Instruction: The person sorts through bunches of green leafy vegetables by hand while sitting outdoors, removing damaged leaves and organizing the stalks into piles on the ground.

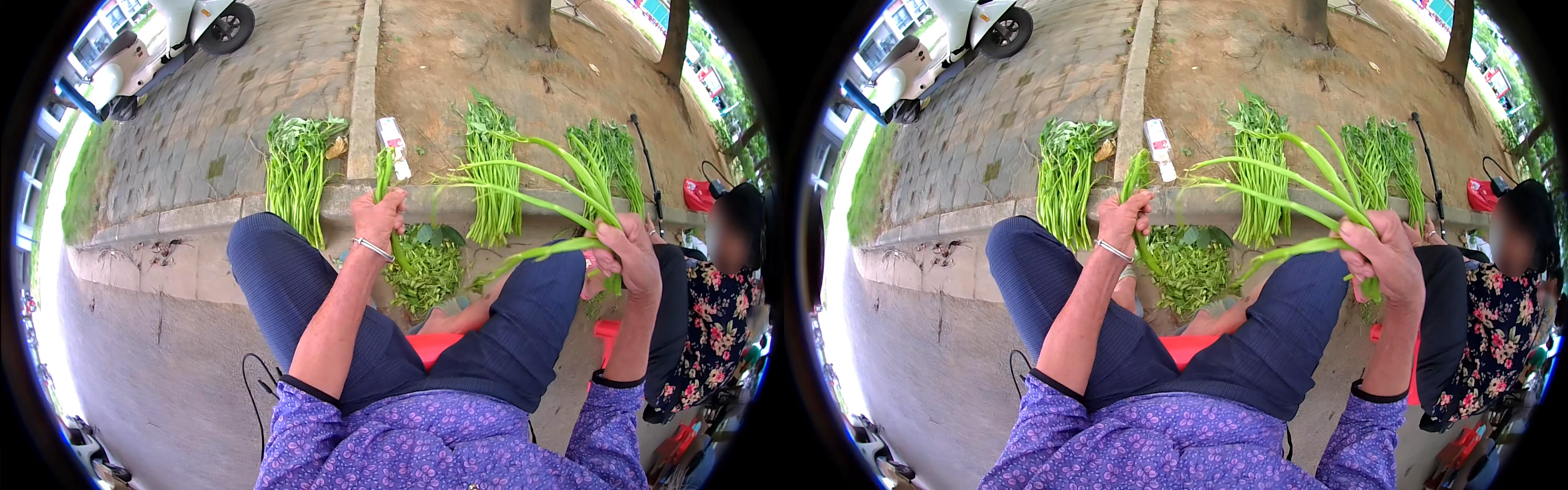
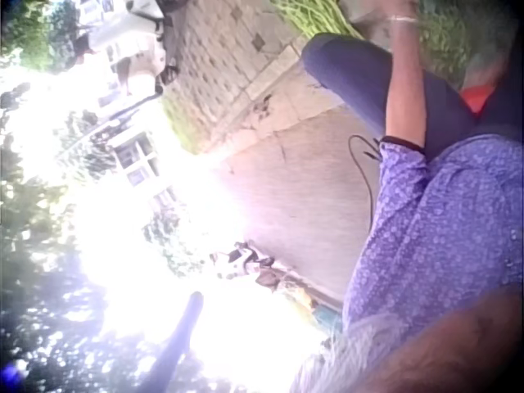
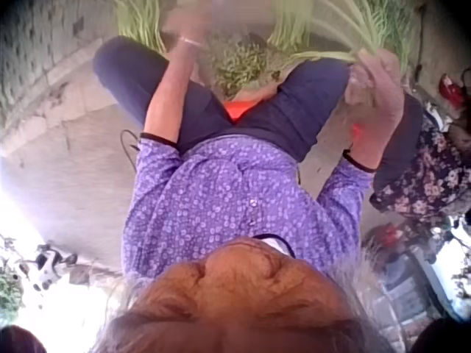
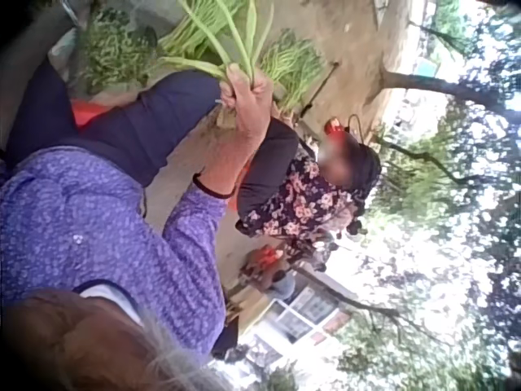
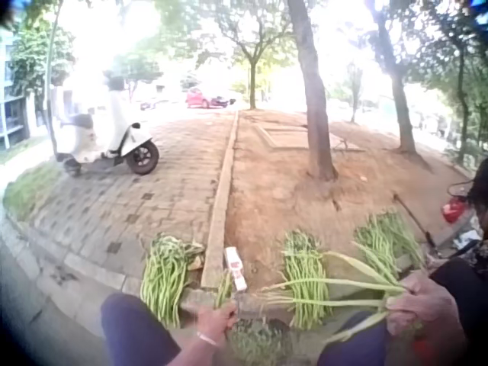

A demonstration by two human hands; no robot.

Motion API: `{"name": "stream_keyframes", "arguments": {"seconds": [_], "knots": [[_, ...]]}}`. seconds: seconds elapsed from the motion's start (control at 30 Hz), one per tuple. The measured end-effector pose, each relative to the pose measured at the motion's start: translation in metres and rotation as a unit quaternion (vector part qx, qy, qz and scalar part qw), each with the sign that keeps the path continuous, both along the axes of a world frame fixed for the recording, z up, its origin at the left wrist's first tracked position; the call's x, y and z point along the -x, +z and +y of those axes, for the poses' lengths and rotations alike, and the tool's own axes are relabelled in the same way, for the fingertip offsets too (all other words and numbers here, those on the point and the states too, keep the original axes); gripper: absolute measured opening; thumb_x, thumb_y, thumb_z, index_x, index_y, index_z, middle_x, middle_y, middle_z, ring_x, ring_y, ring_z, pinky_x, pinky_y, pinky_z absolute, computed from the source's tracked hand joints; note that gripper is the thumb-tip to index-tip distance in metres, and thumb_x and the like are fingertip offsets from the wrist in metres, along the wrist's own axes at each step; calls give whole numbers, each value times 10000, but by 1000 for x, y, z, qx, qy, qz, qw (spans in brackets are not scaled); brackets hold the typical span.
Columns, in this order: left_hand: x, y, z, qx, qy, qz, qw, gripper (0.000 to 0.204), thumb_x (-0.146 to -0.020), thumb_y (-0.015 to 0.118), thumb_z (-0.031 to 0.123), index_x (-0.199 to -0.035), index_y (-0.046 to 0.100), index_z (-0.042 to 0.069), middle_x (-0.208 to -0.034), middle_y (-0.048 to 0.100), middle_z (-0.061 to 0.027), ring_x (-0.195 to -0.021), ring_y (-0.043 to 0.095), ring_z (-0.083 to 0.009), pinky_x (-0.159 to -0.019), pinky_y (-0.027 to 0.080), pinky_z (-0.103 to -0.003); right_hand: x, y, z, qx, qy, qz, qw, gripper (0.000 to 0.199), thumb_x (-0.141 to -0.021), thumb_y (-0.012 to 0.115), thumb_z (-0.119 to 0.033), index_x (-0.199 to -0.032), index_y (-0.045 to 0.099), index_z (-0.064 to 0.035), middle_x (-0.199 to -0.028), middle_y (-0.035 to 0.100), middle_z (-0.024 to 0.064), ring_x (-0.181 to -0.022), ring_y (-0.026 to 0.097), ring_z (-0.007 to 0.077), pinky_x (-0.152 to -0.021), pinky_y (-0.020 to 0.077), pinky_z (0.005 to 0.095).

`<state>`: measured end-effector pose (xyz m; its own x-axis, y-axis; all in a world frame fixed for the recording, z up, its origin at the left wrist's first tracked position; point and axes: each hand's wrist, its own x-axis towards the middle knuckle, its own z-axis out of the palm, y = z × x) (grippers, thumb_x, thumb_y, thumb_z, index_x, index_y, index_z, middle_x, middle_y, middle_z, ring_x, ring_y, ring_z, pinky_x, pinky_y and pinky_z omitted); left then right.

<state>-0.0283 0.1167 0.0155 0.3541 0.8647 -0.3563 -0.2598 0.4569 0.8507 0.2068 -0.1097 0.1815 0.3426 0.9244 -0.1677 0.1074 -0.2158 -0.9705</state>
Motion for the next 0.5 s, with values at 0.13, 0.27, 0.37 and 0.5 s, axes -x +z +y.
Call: {"name": "stream_keyframes", "arguments": {"seconds": [0.13,0.27,0.37,0.5], "knots": [[-8,4,-2,-1,-20,-32,999,73,-813,628,72,-811,611,2,-613,560,-34,-366,416,-69,-334,364,-218,9,27,-9,6,55,-98,994,276,-841,595,-227,-759,606,37,-497,465,-10,-389,379,38,-361,297,203],[-10,14,-5,-6,-49,-86,995,106,-826,617,90,-874,622,-6,-642,566,-32,-400,414,-67,-368,364,-226,31,31,-16,16,90,-231,969,276,-819,619,-220,-743,607,45,-510,496,-3,-450,443,56,-410,339,240],[-9,25,-6,10,-74,-130,989,136,-826,621,99,-901,615,-14,-663,560,-29,-427,401,-65,-397,353,-230,52,28,-17,-22,122,-332,935,202,-803,623,-176,-775,616,24,-546,506,72,-458,473,120,-441,347,272],[-5,26,-5,26,-115,-147,982,149,-833,613,119,-907,615,-11,-644,516,-2,-425,382,-61,-404,343,-236,79,28,-11,-32,165,-434,885,178,-773,640,-192,-784,620,-15,-586,510,104,-482,495,257,-465,356,332]]}}
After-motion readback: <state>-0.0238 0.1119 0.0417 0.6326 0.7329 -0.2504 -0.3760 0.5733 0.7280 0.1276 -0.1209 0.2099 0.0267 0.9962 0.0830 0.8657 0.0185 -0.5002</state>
